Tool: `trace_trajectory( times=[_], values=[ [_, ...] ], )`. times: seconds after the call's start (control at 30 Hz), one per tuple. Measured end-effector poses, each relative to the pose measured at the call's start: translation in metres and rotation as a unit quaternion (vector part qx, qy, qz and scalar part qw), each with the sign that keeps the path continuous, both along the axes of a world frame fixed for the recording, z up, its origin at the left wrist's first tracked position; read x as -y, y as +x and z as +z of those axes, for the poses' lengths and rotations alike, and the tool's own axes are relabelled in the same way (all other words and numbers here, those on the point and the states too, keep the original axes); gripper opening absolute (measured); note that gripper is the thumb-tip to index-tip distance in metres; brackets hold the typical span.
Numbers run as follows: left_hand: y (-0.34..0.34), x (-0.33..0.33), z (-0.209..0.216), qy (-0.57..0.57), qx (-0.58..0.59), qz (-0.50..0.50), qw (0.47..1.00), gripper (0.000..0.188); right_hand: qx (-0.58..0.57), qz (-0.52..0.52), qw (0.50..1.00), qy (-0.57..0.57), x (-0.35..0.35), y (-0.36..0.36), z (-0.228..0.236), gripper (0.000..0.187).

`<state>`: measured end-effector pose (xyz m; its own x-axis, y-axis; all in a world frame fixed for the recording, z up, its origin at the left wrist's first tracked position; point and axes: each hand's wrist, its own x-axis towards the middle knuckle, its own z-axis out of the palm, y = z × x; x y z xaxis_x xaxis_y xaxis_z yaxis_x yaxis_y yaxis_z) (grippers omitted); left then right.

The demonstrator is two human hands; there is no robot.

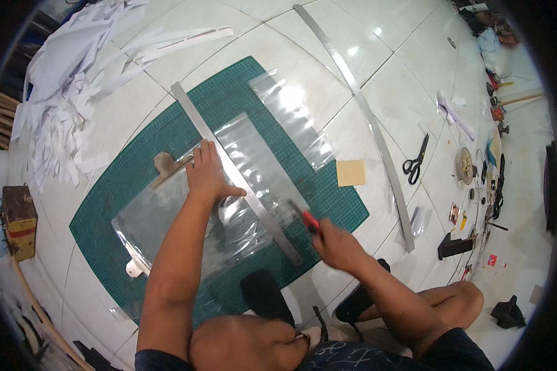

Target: The person cuts a clear plastic sheet using a utility knife and a metal ruler on a green cutting mat.

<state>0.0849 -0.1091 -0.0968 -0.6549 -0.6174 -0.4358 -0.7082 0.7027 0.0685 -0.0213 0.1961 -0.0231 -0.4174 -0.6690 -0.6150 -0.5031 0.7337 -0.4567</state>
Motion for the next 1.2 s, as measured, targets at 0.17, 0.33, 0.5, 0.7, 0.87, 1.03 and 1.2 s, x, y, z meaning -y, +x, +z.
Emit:
trace_trajectory(
  times=[0.17, 0.33, 0.5, 0.7, 0.87, 1.03, 1.2],
  values=[
    [-0.006, -0.003, 0.003, 0.006, -0.021, -0.001, 1.0, 0.153, -0.119, -0.084, 0.967, -0.209, 0.075, -0.034, -0.081, 0.039],
    [0.0, -0.002, 0.0, 0.015, -0.025, 0.01, 1.0, 0.155, -0.19, -0.126, 0.944, -0.24, 0.101, -0.018, -0.109, 0.041],
    [0.002, -0.001, -0.002, 0.009, -0.023, 0.001, 1.0, 0.154, -0.008, -0.222, 0.963, -0.151, 0.108, -0.018, -0.093, 0.044],
    [0.0, -0.001, -0.001, 0.015, -0.019, 0.004, 1.0, 0.154, -0.127, -0.083, 0.963, -0.223, 0.109, -0.03, -0.085, 0.031],
    [0.003, 0.0, -0.001, 0.007, -0.019, 0.006, 1.0, 0.153, -0.151, -0.083, 0.944, -0.281, 0.131, -0.095, -0.058, 0.028],
    [-0.003, -0.002, 0.0, 0.014, -0.021, 0.007, 1.0, 0.154, -0.125, -0.096, 0.953, -0.259, 0.134, -0.164, -0.082, 0.037],
    [0.002, 0.0, -0.001, 0.003, -0.018, -0.006, 1.0, 0.154, -0.154, -0.116, 0.965, -0.179, 0.142, -0.166, -0.089, 0.037]
  ],
)
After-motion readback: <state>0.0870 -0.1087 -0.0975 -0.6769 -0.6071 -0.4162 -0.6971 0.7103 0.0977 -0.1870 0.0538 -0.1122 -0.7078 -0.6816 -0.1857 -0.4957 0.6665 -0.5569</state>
